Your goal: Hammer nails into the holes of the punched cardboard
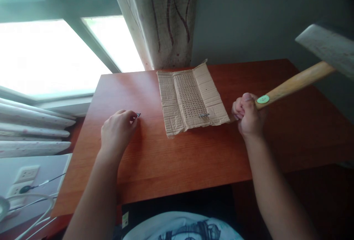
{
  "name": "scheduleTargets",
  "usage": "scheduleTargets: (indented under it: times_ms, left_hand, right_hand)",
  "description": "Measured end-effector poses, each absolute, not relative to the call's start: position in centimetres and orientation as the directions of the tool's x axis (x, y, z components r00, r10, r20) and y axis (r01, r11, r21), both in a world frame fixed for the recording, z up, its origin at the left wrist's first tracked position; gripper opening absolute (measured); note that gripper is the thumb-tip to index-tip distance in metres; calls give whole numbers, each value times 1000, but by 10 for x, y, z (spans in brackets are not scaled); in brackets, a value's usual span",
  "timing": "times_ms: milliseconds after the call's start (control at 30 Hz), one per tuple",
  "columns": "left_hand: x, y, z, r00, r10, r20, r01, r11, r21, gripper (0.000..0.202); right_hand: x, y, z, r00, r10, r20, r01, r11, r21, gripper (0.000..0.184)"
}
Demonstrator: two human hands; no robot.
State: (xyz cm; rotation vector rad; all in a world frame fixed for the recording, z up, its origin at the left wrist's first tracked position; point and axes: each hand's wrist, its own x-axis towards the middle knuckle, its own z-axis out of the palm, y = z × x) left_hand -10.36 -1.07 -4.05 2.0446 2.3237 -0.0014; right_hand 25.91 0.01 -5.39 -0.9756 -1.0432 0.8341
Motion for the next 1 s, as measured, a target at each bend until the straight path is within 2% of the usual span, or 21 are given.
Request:
scheduleTargets:
  times_ms: [1000]
  left_hand:
    - [-104,-10,-47,-96,992,-78,995,94,-33,33]
  right_hand:
    - [248,-6,-56,276,914,296,-17,313,-950,59]
